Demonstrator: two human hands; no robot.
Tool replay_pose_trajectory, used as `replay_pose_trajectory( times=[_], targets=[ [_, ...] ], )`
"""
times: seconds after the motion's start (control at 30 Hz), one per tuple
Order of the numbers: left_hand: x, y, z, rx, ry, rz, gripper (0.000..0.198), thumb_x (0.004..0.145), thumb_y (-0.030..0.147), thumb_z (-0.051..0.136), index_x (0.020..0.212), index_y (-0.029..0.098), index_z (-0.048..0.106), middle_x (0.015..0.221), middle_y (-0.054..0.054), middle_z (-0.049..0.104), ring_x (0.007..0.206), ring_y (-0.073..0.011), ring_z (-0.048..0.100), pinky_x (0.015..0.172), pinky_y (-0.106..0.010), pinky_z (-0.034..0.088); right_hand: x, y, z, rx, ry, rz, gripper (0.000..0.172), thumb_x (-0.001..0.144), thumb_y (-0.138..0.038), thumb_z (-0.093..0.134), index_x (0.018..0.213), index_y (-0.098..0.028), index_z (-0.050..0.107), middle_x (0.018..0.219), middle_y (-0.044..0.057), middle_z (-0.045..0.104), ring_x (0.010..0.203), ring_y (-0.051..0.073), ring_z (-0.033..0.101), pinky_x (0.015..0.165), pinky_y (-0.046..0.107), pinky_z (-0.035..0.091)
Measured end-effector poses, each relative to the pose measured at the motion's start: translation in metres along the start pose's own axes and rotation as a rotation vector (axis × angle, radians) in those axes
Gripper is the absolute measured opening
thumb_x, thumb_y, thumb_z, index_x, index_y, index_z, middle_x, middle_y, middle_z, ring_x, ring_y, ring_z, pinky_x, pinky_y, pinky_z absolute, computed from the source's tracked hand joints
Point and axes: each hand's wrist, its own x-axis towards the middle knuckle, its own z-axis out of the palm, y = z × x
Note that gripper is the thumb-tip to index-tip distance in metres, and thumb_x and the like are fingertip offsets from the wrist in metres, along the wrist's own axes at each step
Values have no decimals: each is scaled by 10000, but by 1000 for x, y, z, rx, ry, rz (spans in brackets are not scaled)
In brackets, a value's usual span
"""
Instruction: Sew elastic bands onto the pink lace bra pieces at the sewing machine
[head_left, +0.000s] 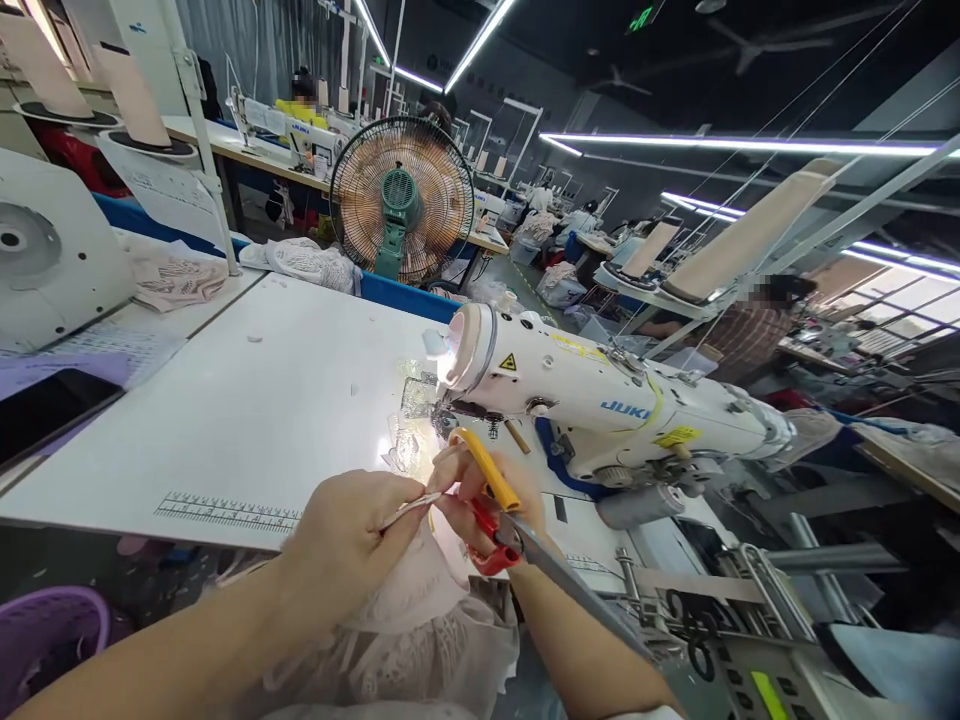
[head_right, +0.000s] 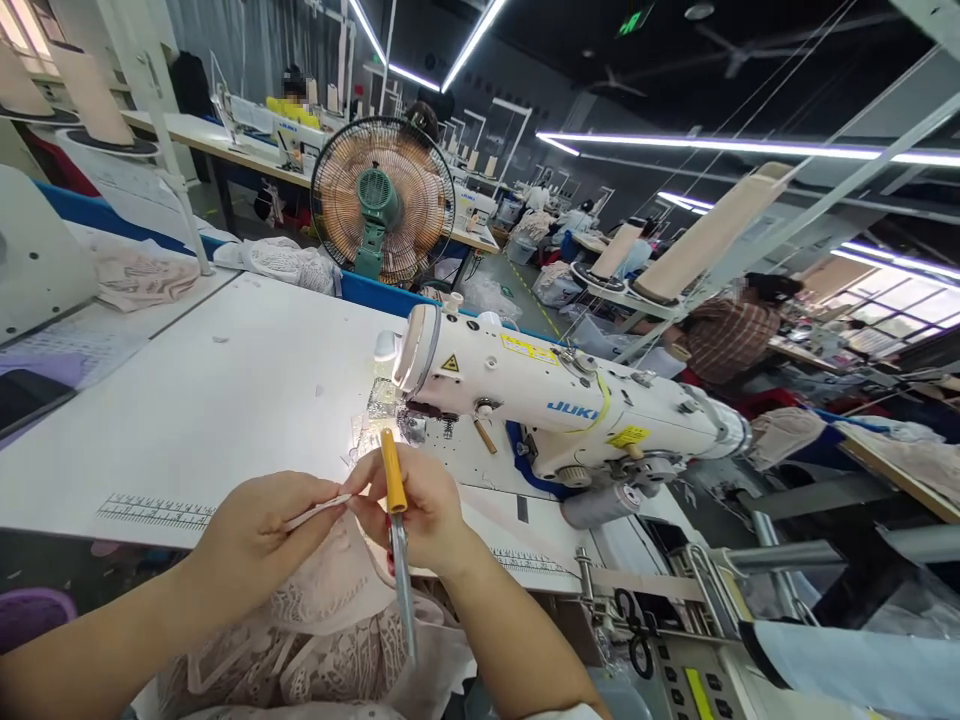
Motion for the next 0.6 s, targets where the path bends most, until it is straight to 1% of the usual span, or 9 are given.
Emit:
replay_pose_trajectory(
  times=[0.03, 0.1, 0.17, 0.23, 0.3, 0.4, 0.5, 0.57, 0.6],
  targets=[
    [-1, -2, 3, 65, 54, 70, 347, 922, 295, 375, 723, 202, 643, 560, 12, 585, 532, -126, 519, 533, -233, 368, -1, 1, -1, -20, 8, -19, 215, 823, -195, 617, 756, -247, 419, 741, 14, 681, 647, 159, 639, 655, 332, 511],
    [-2, -5, 7, 165, 121, 180, 358, 932, 265, 361, 718, 202, 642, 537, 7, 577, 519, -129, 519, 530, -236, 365, -2, 1, -2, -44, 20, -16, 192, 844, -193, 592, 766, -247, 426, 749, 13, 685, 654, 159, 642, 660, 336, 514],
    [-2, -7, 9, 208, 147, 220, 350, 935, 254, 363, 730, 204, 643, 518, 7, 561, 509, -128, 512, 526, -233, 363, -3, 0, -4, -27, 10, 18, 182, 848, -199, 602, 782, -247, 440, 776, 12, 688, 664, 157, 642, 651, 330, 513],
    [-1, -8, 10, 192, 125, 205, 357, 938, 264, 357, 732, 205, 643, 509, 10, 547, 504, -127, 501, 523, -230, 363, -3, -3, -6, 10, -16, 58, 200, 830, -197, 650, 797, -245, 458, 804, 10, 689, 684, 156, 644, 648, 319, 509],
    [0, -6, 8, 122, 60, 140, 382, 936, 292, 345, 709, 204, 639, 511, 11, 535, 503, -125, 486, 523, -232, 359, -2, -5, -7, 39, -32, 102, 233, 804, -199, 698, 793, -243, 469, 799, 0, 683, 686, 153, 640, 645, 308, 501],
    [5, -2, 2, -60, -121, -63, 397, 910, 353, 365, 656, 190, 623, 527, 16, 503, 514, -119, 450, 513, -236, 330, 0, -8, -7, 101, -38, 182, 258, 794, -228, 721, 754, -236, 466, 752, -12, 661, 646, 143, 620, 617, 298, 495],
    [12, -2, -4, -349, -347, -323, 341, 847, 413, 457, 679, 170, 626, 524, 39, 413, 494, -100, 365, 475, -232, 271, 2, -7, -5, 226, -51, 288, 286, 786, -276, 730, 733, -233, 452, 731, -11, 645, 635, 143, 610, 609, 302, 505],
    [15, -4, -6, -550, -462, -434, 319, 802, 443, 520, 731, 154, 634, 518, 57, 348, 476, -86, 295, 457, -231, 229, 2, -6, -4, 314, -59, 358, 319, 775, -309, 738, 726, -233, 432, 713, -10, 635, 627, 145, 604, 604, 308, 507],
    [16, -5, -6, -626, -498, -461, 326, 786, 457, 543, 750, 147, 636, 516, 64, 322, 473, -81, 269, 455, -232, 213, 2, -5, -4, 353, -61, 379, 334, 768, -320, 743, 725, -234, 423, 705, -11, 629, 622, 145, 599, 599, 309, 505]
  ],
)
